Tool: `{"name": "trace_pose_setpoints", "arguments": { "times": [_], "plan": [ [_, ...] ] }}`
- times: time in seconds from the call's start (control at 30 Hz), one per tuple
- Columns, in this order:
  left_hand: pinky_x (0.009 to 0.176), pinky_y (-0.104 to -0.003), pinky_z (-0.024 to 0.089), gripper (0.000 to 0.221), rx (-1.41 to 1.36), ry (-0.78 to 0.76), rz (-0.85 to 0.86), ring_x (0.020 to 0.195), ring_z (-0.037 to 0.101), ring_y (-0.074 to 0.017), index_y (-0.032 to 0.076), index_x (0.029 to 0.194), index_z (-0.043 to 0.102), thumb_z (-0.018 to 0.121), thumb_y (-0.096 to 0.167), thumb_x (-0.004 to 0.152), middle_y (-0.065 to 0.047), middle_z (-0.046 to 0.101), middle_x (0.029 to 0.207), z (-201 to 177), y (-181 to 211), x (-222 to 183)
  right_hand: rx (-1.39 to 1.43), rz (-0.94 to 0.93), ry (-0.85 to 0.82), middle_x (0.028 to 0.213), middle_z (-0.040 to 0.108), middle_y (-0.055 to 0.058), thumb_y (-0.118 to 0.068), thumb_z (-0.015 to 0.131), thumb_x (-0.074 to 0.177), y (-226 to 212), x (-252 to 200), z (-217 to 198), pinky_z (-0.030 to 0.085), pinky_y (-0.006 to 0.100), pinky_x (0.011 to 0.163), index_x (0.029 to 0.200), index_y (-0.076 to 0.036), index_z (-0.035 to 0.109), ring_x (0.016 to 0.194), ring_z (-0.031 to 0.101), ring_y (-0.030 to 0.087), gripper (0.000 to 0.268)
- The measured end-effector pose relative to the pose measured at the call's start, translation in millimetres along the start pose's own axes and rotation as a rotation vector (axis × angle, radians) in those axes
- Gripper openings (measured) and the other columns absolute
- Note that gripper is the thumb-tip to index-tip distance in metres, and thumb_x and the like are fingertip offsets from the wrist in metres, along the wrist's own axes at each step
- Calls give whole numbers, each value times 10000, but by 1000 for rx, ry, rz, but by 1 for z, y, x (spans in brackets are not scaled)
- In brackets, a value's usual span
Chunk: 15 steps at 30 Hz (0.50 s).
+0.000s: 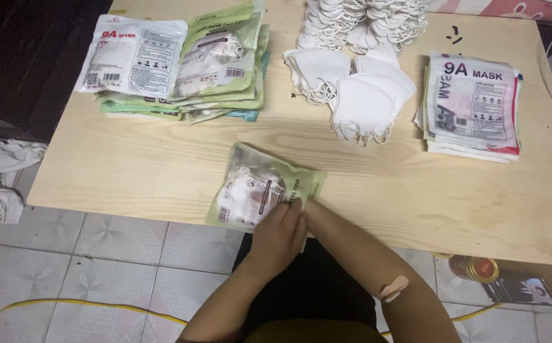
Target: Stacking face masks and placing them into plastic packaging bags
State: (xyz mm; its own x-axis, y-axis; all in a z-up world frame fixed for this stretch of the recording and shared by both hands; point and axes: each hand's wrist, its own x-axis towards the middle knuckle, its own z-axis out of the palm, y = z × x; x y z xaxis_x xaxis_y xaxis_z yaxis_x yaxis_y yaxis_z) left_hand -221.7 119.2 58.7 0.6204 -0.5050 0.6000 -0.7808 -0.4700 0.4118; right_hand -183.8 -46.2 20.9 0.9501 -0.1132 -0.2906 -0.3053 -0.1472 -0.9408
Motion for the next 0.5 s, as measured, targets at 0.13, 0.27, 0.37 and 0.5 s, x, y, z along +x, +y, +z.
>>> {"name": "trace_pose_setpoints", "arguments": {
  "times": [0.13,0.27,0.37,0.5],
  "plan": [
    [800,-459,552,327,-159,-32,-130,867,683,-373,20,1116,686,773,191,851,-159,676,900,-66,-22,15,-186,-67,71,1116,731,-41,-444,717,845,-7,10,-20,549,348,928,1267,-238,690,1055,689,151,470],
    [1005,-541,485,719,-523,174,-607,1212,576,-444,-76,1386,500,829,264,845,-299,610,1275,-72,-68,8,-366,-129,144,1141,725,-76,-523,696,840,-14,16,-38,531,337,968,1276,-292,680,1099,677,136,494],
    [949,-491,536,650,-1009,86,-972,1172,625,-360,-54,1360,543,836,167,823,-261,655,1290,-31,-93,-21,-500,-177,197,1160,720,-102,-582,680,835,-23,19,-48,516,329,998,1283,-333,674,1132,669,124,512],
    [737,-397,603,320,-957,300,-1221,863,693,-203,-9,1123,698,824,20,831,-154,760,1002,-17,-85,-18,-677,-230,269,1186,714,-136,-661,660,830,-27,19,-57,498,319,1038,1292,-388,665,1176,658,108,537]
  ]
}}
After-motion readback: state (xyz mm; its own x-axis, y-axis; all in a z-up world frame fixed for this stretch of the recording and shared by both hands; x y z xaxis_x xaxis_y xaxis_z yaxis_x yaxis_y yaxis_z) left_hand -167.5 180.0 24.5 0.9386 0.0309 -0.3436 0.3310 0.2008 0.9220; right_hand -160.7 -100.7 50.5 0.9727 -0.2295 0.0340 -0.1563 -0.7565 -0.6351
